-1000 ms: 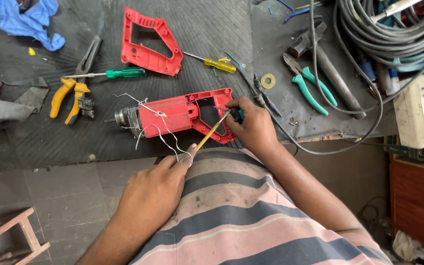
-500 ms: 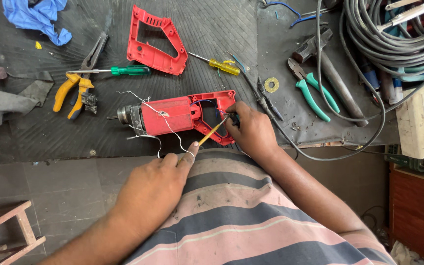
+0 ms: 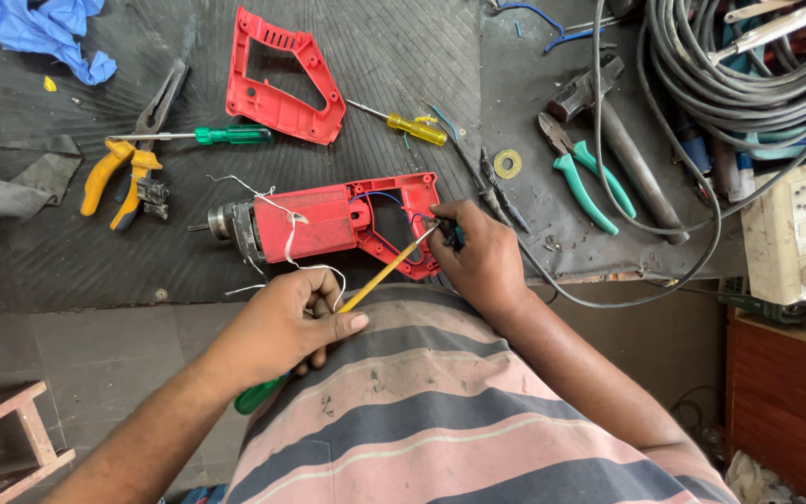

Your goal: The person picks up a red electric drill on a cluttered workbench, removes its handle cover and internal parts by hand, and uses a screwdriver to work on the exposed wiring. They then pick up a green angle grinder, plug it in, and grind a small blue plastic component against the spinning disc before setting the grinder down and reassembling the drill housing.

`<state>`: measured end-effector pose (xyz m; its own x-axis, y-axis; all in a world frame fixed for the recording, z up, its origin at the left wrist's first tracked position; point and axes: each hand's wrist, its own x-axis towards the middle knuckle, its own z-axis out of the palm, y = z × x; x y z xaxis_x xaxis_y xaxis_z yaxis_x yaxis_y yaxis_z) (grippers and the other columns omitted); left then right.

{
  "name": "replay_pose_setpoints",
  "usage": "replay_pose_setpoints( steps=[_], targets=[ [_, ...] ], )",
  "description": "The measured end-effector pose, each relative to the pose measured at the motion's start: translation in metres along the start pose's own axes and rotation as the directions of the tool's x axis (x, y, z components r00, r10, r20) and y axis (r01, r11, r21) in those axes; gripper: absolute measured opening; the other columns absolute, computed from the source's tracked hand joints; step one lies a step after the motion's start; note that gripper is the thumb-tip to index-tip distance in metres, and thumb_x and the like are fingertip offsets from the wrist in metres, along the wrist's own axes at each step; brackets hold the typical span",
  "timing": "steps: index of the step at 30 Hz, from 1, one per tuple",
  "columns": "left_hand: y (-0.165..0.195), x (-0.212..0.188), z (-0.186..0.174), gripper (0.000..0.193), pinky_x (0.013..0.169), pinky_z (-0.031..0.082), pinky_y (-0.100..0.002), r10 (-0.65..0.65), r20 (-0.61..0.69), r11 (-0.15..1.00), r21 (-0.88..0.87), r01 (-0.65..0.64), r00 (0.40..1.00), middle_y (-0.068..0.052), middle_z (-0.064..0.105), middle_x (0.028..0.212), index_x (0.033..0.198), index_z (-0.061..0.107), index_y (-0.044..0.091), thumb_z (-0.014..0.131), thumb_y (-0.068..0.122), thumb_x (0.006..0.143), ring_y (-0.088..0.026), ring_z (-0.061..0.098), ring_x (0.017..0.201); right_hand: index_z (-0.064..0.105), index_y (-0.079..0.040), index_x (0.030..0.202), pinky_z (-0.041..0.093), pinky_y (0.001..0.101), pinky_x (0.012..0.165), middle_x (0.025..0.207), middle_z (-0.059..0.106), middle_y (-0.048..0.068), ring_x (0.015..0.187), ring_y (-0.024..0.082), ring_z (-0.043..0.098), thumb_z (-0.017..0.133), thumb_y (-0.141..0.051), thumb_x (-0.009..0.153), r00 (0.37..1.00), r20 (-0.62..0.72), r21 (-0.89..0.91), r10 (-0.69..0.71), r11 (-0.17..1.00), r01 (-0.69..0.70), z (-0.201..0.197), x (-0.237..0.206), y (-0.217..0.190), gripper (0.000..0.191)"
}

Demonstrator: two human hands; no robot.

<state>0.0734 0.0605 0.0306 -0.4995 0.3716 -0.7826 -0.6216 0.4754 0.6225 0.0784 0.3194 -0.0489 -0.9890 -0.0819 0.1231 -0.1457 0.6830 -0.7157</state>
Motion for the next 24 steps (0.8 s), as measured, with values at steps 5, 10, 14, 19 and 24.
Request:
replay_pose_setpoints(
  steps=[5, 10, 14, 19, 24],
  targets=[
    [-0.005, 0.001, 0.0, 0.032, 0.047, 0.048, -0.028, 0.055, -0.039, 0.998, -0.021, -0.056, 0.998, -0.002, 0.062, 0.057, 0.076, 0.064, 0.003, 0.068, 0.029, 0.094, -0.01, 0.057, 0.048, 0.067, -0.005, 0.109, 0.058, 0.0394, 0.072, 0.094, 0.073, 0.014, 0.083, 0.031, 0.074, 0.075, -0.01, 0.087, 1.0, 0.008, -0.012, 0.014, 1.0, -0.014, 0.002, 0.003, -0.002, 0.023],
    [0.001, -0.005, -0.003, 0.026, 0.054, 0.05, -0.034, 0.11, -0.138, 0.964, 0.255, -0.072, 0.984, -0.003, 0.065, 0.058, 0.084, 0.068, 0.007, 0.063, 0.031, 0.094, -0.015, 0.06, 0.052, 0.067, -0.005, 0.107, 0.058, 0.0408, 0.072, 0.094, 0.073, 0.014, 0.083, 0.032, 0.073, 0.075, -0.009, 0.089, 0.997, -0.003, -0.055, -0.073, 0.996, 0.073, 0.005, 0.007, -0.004, 0.02],
    [0.008, -0.006, 0.001, 0.035, 0.056, 0.051, -0.039, 0.304, -0.273, 0.884, 0.438, -0.163, 0.913, -0.009, 0.066, 0.062, 0.082, 0.067, 0.003, 0.076, 0.036, 0.083, -0.022, 0.064, 0.056, 0.067, -0.005, 0.106, 0.057, 0.0409, 0.068, 0.091, 0.071, 0.014, 0.079, 0.032, 0.072, 0.075, -0.009, 0.087, 0.996, 0.017, -0.065, -0.084, 0.994, 0.085, 0.004, 0.008, -0.007, 0.021],
    [0.01, -0.005, 0.002, 0.025, 0.062, 0.052, -0.041, 0.207, -0.264, 0.891, 0.448, -0.07, 0.942, -0.008, 0.071, 0.066, 0.087, 0.072, 0.011, 0.063, 0.032, 0.096, -0.027, 0.071, 0.064, 0.068, -0.006, 0.103, 0.056, 0.042, 0.066, 0.089, 0.069, 0.013, 0.076, 0.032, 0.07, 0.074, -0.009, 0.087, 0.993, 0.009, -0.108, -0.118, 0.987, 0.118, 0.002, 0.011, -0.009, 0.018],
    [0.01, 0.001, 0.002, 0.035, 0.064, 0.055, -0.041, 0.309, -0.286, 0.885, 0.436, -0.164, 0.907, -0.009, 0.071, 0.074, 0.093, 0.064, 0.006, 0.074, 0.038, 0.084, -0.028, 0.072, 0.069, 0.067, -0.006, 0.103, 0.056, 0.0413, 0.065, 0.088, 0.069, 0.013, 0.074, 0.031, 0.07, 0.073, -0.008, 0.088, 0.994, 0.001, -0.092, -0.109, 0.99, 0.108, 0.002, 0.013, -0.009, 0.017]
  ],
)
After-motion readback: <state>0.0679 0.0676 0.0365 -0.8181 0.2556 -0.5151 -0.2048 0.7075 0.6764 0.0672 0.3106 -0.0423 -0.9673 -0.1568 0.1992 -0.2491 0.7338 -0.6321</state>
